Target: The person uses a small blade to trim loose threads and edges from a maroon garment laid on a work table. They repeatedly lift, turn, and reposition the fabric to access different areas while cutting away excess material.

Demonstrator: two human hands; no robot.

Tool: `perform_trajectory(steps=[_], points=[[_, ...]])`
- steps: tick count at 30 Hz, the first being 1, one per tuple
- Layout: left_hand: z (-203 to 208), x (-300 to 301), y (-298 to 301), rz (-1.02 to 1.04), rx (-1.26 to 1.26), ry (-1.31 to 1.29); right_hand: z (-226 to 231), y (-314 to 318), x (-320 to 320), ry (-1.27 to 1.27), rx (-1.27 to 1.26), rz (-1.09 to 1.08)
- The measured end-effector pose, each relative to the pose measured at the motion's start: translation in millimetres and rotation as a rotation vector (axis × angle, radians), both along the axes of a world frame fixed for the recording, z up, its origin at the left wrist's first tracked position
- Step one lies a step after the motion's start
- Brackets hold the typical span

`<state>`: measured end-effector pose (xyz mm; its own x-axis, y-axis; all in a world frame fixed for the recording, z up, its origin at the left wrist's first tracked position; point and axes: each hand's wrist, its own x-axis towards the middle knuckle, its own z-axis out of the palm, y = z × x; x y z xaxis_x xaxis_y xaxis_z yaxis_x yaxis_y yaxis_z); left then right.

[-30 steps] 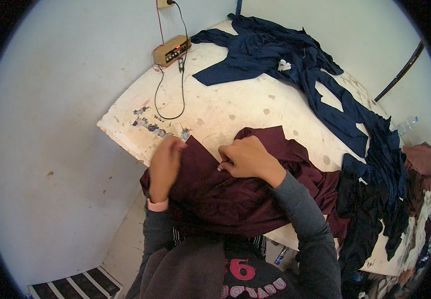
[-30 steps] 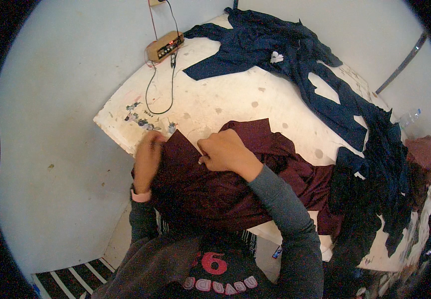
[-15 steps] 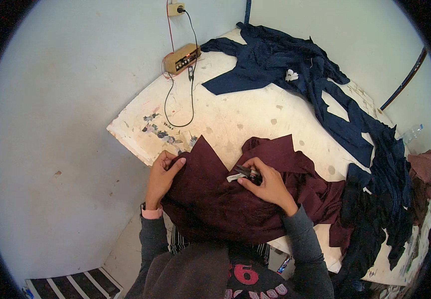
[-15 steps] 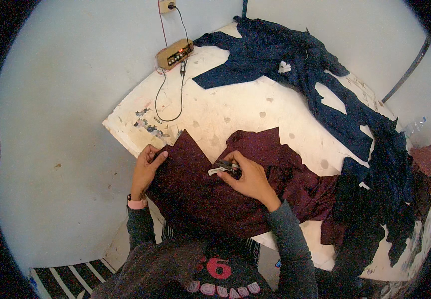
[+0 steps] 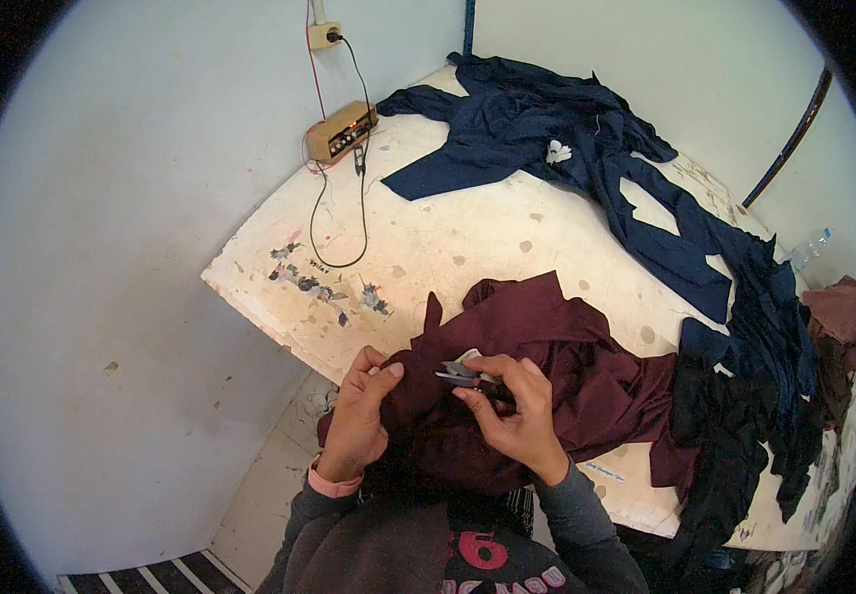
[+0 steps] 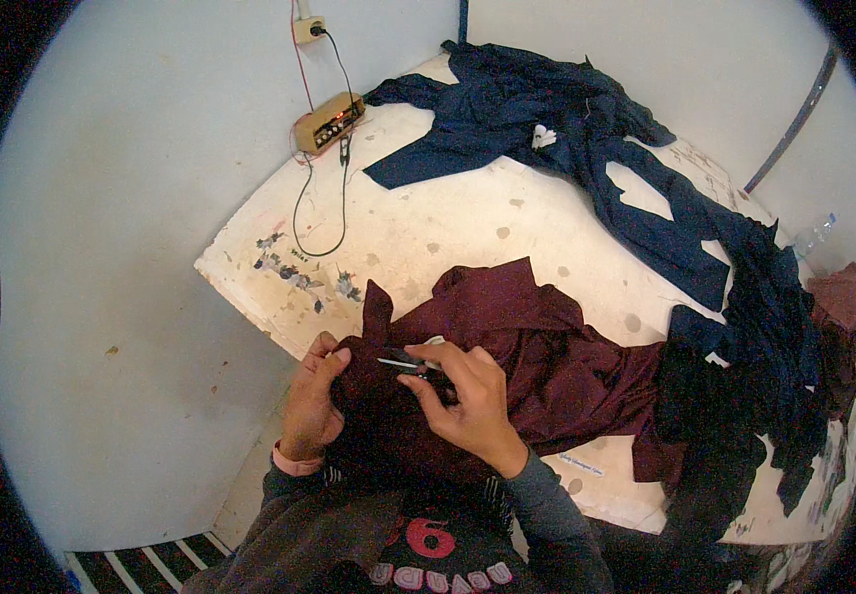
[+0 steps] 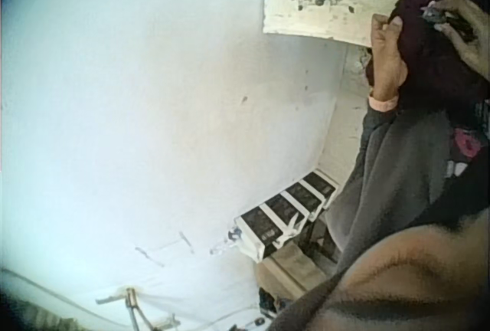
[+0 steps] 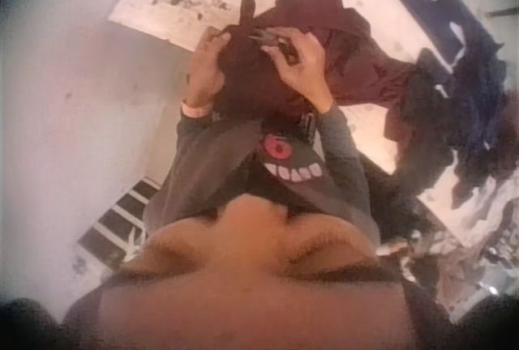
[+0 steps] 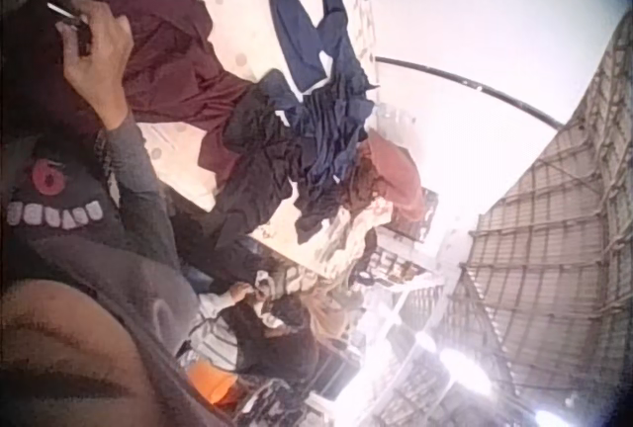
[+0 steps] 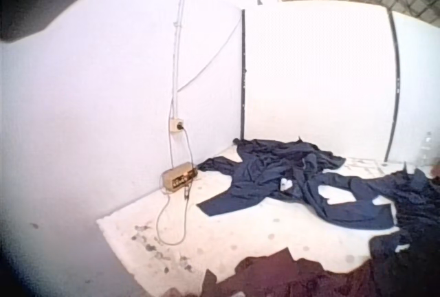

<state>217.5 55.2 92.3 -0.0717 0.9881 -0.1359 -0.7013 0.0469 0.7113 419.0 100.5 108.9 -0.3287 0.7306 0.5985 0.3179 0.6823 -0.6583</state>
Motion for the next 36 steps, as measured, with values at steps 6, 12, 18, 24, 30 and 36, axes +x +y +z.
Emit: perform_trajectory(steps=[6,12,18,24,30,36], points=[[-2,4,-3,-0.035,0.029,0.035,1,0,-1,-0.006,0.064,0.002],[-4,6,-7,0.0,0.058,0.098,-4,-2,-2,-0.006,0.065,-0.003],[-1,7,-10,-0.006,0.061,0.107,1,-4,-3,0.003,0.033,0.0],[-3,5,-15,-0.003,0.087,0.215,4,-6,-8,-0.021,0.025,-0.007],[-1,4,-17,-0.002,0.082,0.266,-2,-7,-11,0.133,-0.017,-0.026],[0,3,-24,-0.044,0.166,0.63,19,22,-3,-0.067,0.007,0.081]])
